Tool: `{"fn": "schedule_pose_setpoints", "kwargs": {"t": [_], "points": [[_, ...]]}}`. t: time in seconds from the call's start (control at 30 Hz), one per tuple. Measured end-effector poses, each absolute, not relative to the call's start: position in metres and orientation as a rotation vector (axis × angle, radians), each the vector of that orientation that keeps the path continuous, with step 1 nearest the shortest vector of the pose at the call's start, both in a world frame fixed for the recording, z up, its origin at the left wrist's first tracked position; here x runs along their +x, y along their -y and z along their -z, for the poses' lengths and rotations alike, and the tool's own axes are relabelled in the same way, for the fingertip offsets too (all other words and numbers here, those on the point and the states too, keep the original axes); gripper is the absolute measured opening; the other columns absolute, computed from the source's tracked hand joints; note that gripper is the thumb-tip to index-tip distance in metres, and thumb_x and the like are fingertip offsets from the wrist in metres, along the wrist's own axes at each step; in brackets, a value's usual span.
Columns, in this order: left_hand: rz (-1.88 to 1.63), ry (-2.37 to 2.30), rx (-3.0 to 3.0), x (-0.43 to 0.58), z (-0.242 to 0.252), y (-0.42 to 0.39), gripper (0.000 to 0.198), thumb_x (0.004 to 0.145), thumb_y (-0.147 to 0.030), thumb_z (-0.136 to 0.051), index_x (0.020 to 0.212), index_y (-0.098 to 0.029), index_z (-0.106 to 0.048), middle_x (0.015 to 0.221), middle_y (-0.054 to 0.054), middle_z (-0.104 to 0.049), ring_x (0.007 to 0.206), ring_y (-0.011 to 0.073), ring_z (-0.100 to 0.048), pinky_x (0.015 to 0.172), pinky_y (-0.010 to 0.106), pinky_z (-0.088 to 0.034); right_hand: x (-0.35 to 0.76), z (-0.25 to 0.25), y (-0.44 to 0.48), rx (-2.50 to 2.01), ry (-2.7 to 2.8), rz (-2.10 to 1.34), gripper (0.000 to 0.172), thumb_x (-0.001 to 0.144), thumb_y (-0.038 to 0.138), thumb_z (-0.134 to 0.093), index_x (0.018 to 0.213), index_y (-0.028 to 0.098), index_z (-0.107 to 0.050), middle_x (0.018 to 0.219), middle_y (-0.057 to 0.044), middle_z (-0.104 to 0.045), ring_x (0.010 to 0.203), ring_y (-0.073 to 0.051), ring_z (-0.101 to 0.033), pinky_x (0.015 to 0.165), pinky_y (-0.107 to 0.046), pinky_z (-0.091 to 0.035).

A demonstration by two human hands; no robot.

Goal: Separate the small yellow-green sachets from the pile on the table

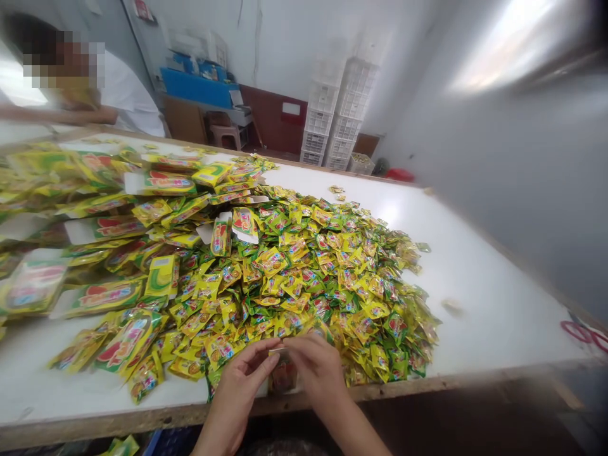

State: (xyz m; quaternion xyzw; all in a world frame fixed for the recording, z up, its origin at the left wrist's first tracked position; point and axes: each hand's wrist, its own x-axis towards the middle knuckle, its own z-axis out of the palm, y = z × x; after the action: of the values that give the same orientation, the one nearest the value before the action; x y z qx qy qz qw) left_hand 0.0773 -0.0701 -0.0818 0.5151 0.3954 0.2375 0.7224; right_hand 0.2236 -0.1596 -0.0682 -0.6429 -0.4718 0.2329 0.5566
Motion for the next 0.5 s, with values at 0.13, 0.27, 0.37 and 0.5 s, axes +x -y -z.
{"fn": "schedule_pose_setpoints", "kwargs": {"t": [0.13, 0.27, 0.37, 0.5], "points": [[-0.583, -0.912, 1.361, 0.072, 0.1, 0.069, 0.03, 0.079, -0.04, -0.071, 0.104, -0.025, -0.075, 0.114, 0.005, -0.074, 0.114, 0.0254, -0.063, 0.105, 0.037, -0.044, 0.226, 0.072, 0.159, -1.444, 1.009, -0.655, 0.014, 0.085, 0.023, -0.066, 0.093, 0.026, -0.078, 0.086, -0.005, -0.073, 0.084, -0.02, -0.065, 0.078, -0.031, -0.051], [-0.634, -0.89, 1.472, 0.075, 0.102, 0.067, 0.029, 0.083, -0.04, -0.067, 0.108, -0.028, -0.073, 0.116, 0.003, -0.073, 0.11, 0.0236, -0.066, 0.1, 0.036, -0.05, 0.225, 0.078, 0.157, -1.496, 0.912, -0.62, 0.014, 0.077, 0.019, -0.075, 0.089, 0.024, -0.078, 0.079, -0.004, -0.071, 0.072, -0.019, -0.063, 0.065, -0.028, -0.05], [-0.712, -0.818, 1.649, 0.079, 0.101, 0.063, 0.02, 0.084, -0.036, -0.067, 0.099, -0.028, -0.076, 0.105, 0.003, -0.076, 0.101, 0.0224, -0.069, 0.093, 0.034, -0.054, 0.225, 0.082, 0.156, -1.465, 0.936, -0.549, 0.013, 0.077, 0.018, -0.075, 0.087, 0.025, -0.079, 0.078, -0.004, -0.072, 0.074, -0.019, -0.065, 0.067, -0.028, -0.051], [-0.824, -0.668, 1.882, 0.076, 0.105, 0.058, 0.014, 0.083, -0.026, -0.069, 0.095, -0.029, -0.076, 0.101, 0.002, -0.076, 0.098, 0.0201, -0.07, 0.093, 0.032, -0.054, 0.226, 0.083, 0.157, -1.42, 0.953, -0.541, 0.012, 0.077, 0.017, -0.075, 0.087, 0.024, -0.079, 0.08, -0.005, -0.073, 0.075, -0.02, -0.067, 0.07, -0.03, -0.053]]}}
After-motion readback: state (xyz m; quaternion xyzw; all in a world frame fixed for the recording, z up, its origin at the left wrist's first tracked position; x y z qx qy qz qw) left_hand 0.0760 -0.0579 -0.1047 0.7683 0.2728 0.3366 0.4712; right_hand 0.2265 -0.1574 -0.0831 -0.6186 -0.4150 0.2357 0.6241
